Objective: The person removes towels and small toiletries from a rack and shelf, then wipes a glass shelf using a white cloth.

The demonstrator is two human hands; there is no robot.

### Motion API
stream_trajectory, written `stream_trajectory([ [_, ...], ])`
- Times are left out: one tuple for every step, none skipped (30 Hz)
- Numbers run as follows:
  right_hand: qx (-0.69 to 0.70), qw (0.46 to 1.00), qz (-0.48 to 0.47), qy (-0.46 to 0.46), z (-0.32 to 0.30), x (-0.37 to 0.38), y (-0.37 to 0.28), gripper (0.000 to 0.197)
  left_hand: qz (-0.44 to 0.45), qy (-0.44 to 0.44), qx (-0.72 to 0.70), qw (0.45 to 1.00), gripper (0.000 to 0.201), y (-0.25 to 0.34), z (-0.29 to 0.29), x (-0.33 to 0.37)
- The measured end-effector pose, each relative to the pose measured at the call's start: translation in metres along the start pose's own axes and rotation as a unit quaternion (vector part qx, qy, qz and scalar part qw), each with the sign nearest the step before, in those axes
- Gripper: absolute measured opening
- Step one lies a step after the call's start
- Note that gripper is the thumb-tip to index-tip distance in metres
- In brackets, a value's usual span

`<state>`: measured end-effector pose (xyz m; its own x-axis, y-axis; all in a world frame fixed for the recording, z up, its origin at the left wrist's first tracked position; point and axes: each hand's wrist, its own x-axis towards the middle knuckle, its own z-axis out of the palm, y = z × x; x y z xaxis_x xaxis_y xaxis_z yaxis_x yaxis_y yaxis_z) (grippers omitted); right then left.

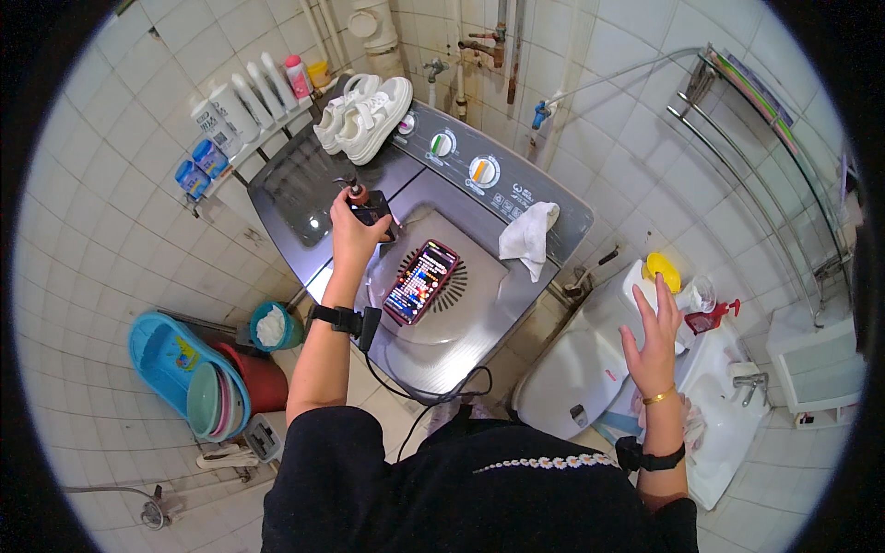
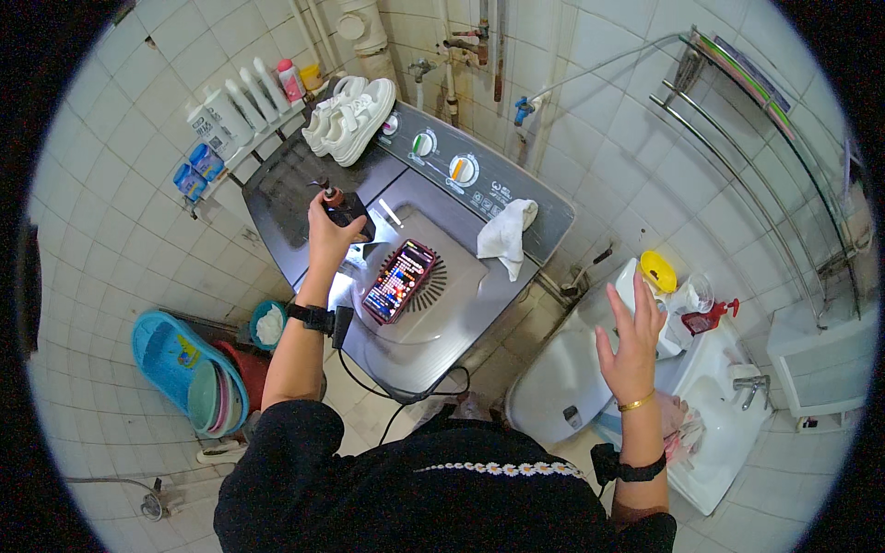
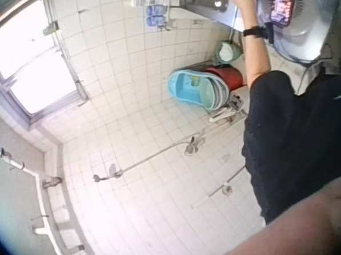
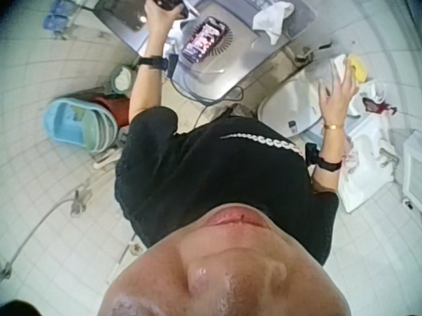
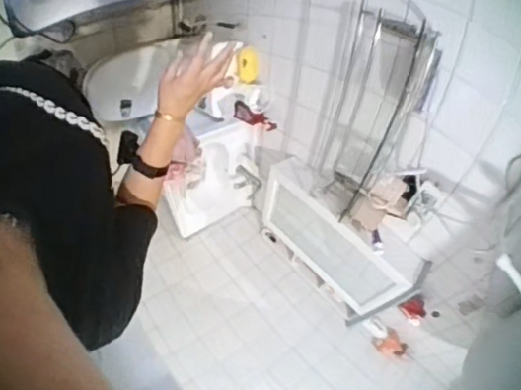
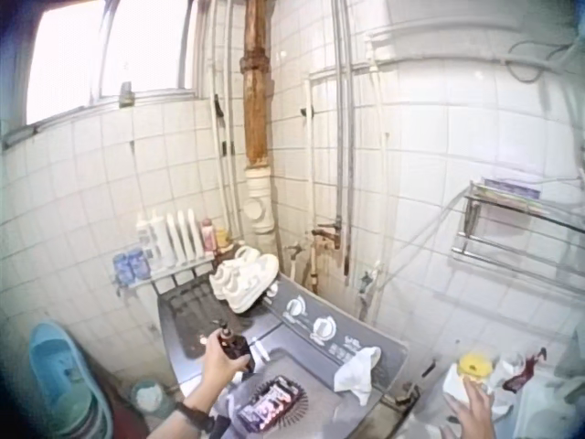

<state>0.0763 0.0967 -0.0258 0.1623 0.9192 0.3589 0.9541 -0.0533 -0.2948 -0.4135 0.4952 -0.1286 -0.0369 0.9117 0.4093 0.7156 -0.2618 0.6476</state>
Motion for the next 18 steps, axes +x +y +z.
stream_trajectory([
  [-0.003, 1.0, 0.001, -0.001, 0.0, 0.004, -0.005, 0.084, -0.001, -0.001, -0.006, 1.0, 0.11, -0.006, 0.004, 0.002],
  [-0.005, 1.0, 0.003, -0.003, 0.0, 0.007, -0.011, 0.084, -0.017, -0.01, -0.032, 0.999, 0.109, -0.011, 0.008, 0.003],
  [-0.019, 1.0, 0.002, -0.002, 0.0, 0.01, -0.015, 0.084, -0.011, -0.01, -0.036, 0.999, 0.109, -0.017, 0.014, 0.005],
  [-0.024, 1.0, 0.002, -0.001, 0.002, 0.013, -0.018, 0.084, -0.007, -0.007, -0.037, 0.999, 0.109, -0.025, 0.017, 0.006],
  [-0.03, 1.0, 0.0, 0.0, 0.002, 0.016, -0.021, 0.084, -0.003, -0.004, -0.039, 0.999, 0.108, -0.033, 0.019, 0.006],
  [-0.02, 1.0, -0.002, 0.005, 0.003, 0.016, -0.023, 0.084, -0.004, 0.001, -0.03, 1.0, 0.108, -0.036, 0.023, 0.004],
  [-0.017, 1.0, -0.001, 0.008, 0.003, 0.016, -0.025, 0.084, -0.006, 0.0, -0.03, 1.0, 0.108, -0.039, 0.027, 0.002],
  [-0.013, 1.0, 0.0, 0.011, 0.003, 0.016, -0.026, 0.084, -0.008, -0.002, -0.029, 1.0, 0.108, -0.041, 0.031, -0.001],
  [-0.012, 1.0, 0.005, 0.006, 0.004, 0.016, -0.027, 0.083, -0.009, -0.003, -0.028, 1.0, 0.108, -0.043, 0.035, -0.002],
  [-0.013, 1.0, 0.009, 0.005, 0.002, 0.013, -0.025, 0.083, -0.01, -0.001, -0.026, 1.0, 0.108, -0.045, 0.04, -0.005],
  [-0.013, 1.0, 0.014, 0.003, 0.002, 0.008, -0.023, 0.083, -0.012, -0.004, -0.031, 0.999, 0.109, -0.046, 0.043, -0.01],
  [-0.016, 1.0, 0.02, -0.004, -0.001, 0.004, -0.019, 0.083, -0.012, -0.008, -0.037, 0.999, 0.109, -0.046, 0.049, -0.013],
  [-0.018, 1.0, 0.021, -0.002, -0.004, 0.002, -0.017, 0.083, -0.013, -0.006, -0.041, 0.999, 0.11, -0.051, 0.05, -0.015],
  [-0.019, 1.0, 0.021, -0.001, -0.008, 0.0, -0.015, 0.083, 0.002, 0.011, -0.035, 0.999, 0.112, -0.057, 0.05, -0.018],
  [-0.02, 1.0, 0.013, -0.001, -0.012, -0.002, -0.014, 0.084, 0.01, 0.012, -0.038, 0.999, 0.115, -0.056, 0.054, -0.019],
  [-0.024, 1.0, 0.014, 0.002, -0.018, -0.009, -0.007, 0.085, 0.014, 0.001, -0.053, 0.999, 0.117, -0.05, 0.056, -0.022],
  [-0.026, 1.0, 0.012, 0.005, -0.022, -0.013, -0.001, 0.085, 0.017, -0.01, -0.069, 0.997, 0.12, -0.042, 0.055, -0.026],
  [-0.029, 0.999, 0.01, 0.007, -0.026, -0.017, 0.006, 0.086, 0.017, -0.025, -0.094, 0.995, 0.123, -0.032, 0.054, -0.031],
])
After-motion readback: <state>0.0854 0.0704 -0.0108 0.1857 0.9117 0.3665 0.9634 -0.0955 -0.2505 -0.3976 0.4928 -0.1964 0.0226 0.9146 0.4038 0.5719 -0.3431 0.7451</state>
